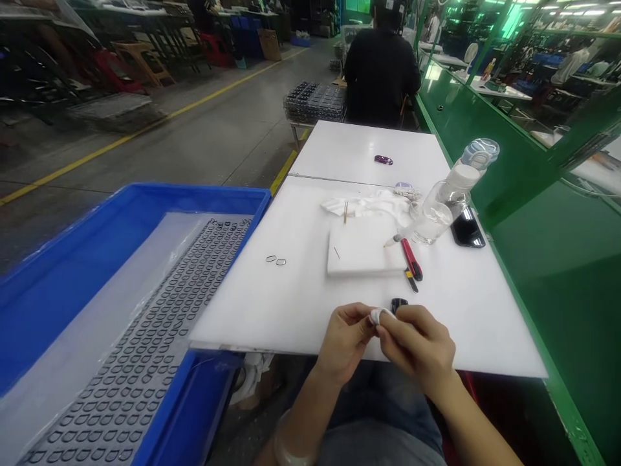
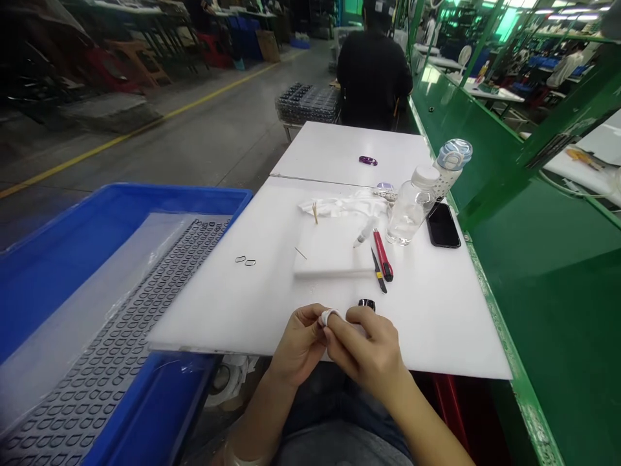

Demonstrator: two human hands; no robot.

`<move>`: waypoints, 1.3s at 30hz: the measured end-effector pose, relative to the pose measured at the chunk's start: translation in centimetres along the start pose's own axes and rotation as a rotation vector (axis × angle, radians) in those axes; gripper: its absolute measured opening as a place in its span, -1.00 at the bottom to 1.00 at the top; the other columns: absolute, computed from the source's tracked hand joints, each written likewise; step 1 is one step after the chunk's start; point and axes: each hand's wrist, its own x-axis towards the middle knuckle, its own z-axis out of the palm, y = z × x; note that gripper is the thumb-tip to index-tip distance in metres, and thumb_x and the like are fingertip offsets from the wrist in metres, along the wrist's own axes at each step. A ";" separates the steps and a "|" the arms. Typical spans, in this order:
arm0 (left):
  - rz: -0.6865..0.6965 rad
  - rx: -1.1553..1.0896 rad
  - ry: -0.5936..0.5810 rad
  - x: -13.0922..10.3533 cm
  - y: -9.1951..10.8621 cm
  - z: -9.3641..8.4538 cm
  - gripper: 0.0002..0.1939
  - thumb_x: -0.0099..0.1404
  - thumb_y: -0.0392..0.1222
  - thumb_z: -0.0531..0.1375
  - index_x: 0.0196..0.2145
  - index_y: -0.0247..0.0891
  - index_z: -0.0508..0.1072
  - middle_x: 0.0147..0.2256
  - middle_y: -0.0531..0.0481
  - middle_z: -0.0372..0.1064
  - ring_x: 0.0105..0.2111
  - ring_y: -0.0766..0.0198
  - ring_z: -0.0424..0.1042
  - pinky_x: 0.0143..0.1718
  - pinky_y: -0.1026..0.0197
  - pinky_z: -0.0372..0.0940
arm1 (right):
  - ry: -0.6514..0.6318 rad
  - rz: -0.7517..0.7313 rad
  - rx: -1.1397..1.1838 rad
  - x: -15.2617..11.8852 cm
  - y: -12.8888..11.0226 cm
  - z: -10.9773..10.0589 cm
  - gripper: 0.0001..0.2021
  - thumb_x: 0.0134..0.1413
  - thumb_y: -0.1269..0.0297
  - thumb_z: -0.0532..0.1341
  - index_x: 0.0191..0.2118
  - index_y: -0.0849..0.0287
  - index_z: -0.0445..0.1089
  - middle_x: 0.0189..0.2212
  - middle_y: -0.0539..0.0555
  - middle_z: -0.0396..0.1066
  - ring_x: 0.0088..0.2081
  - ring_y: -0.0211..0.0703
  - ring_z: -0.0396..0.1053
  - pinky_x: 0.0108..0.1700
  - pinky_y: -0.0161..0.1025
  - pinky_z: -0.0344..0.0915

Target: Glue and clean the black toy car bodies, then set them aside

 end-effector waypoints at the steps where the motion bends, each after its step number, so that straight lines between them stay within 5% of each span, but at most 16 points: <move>1: 0.003 0.000 0.009 0.0 0.0 0.0 -0.68 -0.09 -0.06 0.61 -0.48 -0.23 0.63 -0.49 0.01 0.50 -0.48 0.41 0.44 -0.37 0.41 0.38 | -0.021 -0.030 -0.037 -0.1 0.0 -0.3 -0.73 0.19 0.52 0.22 -0.04 0.13 0.51 -0.43 0.01 0.38 -0.51 -0.32 0.36 -0.52 -0.38 0.32; 7: 0.000 0.014 -0.005 0.0 0.0 0.3 -0.64 -0.15 -0.03 0.63 -0.50 -0.25 0.63 -0.48 -0.07 0.53 -0.51 0.34 0.45 -0.42 0.36 0.38 | -0.164 -0.082 -0.146 0.6 0.2 -3.1 -0.86 0.24 0.48 0.21 -0.16 0.15 0.47 -0.45 0.00 0.39 -0.54 -0.36 0.30 -0.51 -0.38 0.30; 13: 0.007 0.039 0.008 -0.1 0.0 0.3 -0.68 -0.14 -0.06 0.63 -0.50 -0.21 0.64 -0.50 -0.03 0.51 -0.51 0.38 0.44 -0.40 0.39 0.37 | -0.164 -0.067 -0.073 0.7 -0.4 -2.2 -0.87 0.28 0.48 0.18 -0.14 0.23 0.47 -0.44 0.02 0.38 -0.51 -0.34 0.32 -0.50 -0.37 0.30; 17: 0.008 0.063 0.012 -0.1 0.0 0.2 -0.65 -0.15 -0.02 0.63 -0.50 -0.22 0.64 -0.47 -0.05 0.52 -0.48 0.35 0.46 -0.39 0.37 0.40 | -0.271 -0.079 -0.112 0.8 -0.4 -3.7 -0.86 0.30 0.46 0.16 -0.19 0.22 0.48 -0.45 0.03 0.38 -0.53 -0.33 0.30 -0.50 -0.34 0.27; 22: 0.025 0.105 -0.010 -0.2 0.0 0.3 -0.66 -0.11 0.05 0.60 -0.50 -0.18 0.64 -0.48 -0.06 0.53 -0.46 0.33 0.48 -0.39 0.36 0.43 | -0.073 0.089 -0.156 0.2 0.9 -6.5 -0.82 0.19 0.55 0.27 -0.17 0.15 0.52 -0.41 0.02 0.39 -0.51 -0.35 0.32 -0.56 -0.39 0.23; 27: 0.051 0.267 -0.048 -0.6 0.5 0.4 -0.70 0.00 -0.01 0.57 -0.42 -0.21 0.66 -0.45 -0.07 0.54 -0.44 0.29 0.50 -0.34 0.34 0.47 | -0.045 0.377 -0.009 -2.9 2.4 -5.6 -0.82 0.20 0.49 0.28 -0.16 0.11 0.58 -0.45 0.00 0.39 -0.51 -0.31 0.33 -0.61 -0.37 0.20; 29: 0.223 0.592 -0.067 -0.8 0.5 0.3 -0.83 0.14 -0.17 0.51 -0.32 -0.21 0.66 -0.40 -0.05 0.56 -0.38 0.25 0.53 -0.29 0.29 0.48 | -0.089 0.476 0.019 -4.1 2.7 -4.9 -0.86 0.23 0.44 0.27 -0.19 0.13 0.59 -0.47 0.00 0.39 -0.51 -0.31 0.32 -0.59 -0.36 0.22; 32: 0.725 1.191 -0.126 -0.7 0.0 -0.1 -0.88 0.30 -0.36 0.35 -0.20 -0.24 0.62 -0.31 -0.03 0.57 -0.33 0.22 0.53 -0.24 0.23 0.47 | -0.144 0.532 0.026 -5.1 2.9 -4.2 -0.88 0.25 0.41 0.27 -0.23 0.18 0.59 -0.47 0.00 0.39 -0.51 -0.32 0.33 -0.55 -0.37 0.25; 34: 0.926 1.380 -0.191 -0.4 -0.6 -0.3 -0.87 0.34 -0.41 0.30 -0.16 -0.30 0.58 -0.30 -0.05 0.54 -0.32 0.21 0.51 -0.26 0.20 0.46 | -0.160 0.538 0.025 -5.3 2.8 -4.0 -0.88 0.25 0.40 0.26 -0.23 0.21 0.59 -0.48 0.00 0.38 -0.52 -0.33 0.33 -0.54 -0.37 0.26; 39: 0.948 1.490 -0.298 -0.1 -1.5 -0.3 -0.88 0.37 -0.37 0.26 -0.12 -0.34 0.53 -0.29 -0.07 0.47 -0.32 0.20 0.42 -0.29 0.16 0.43 | -0.217 0.549 0.052 -5.0 2.6 -3.8 -0.90 0.24 0.39 0.27 -0.24 0.23 0.57 -0.47 0.00 0.39 -0.52 -0.33 0.35 -0.55 -0.39 0.25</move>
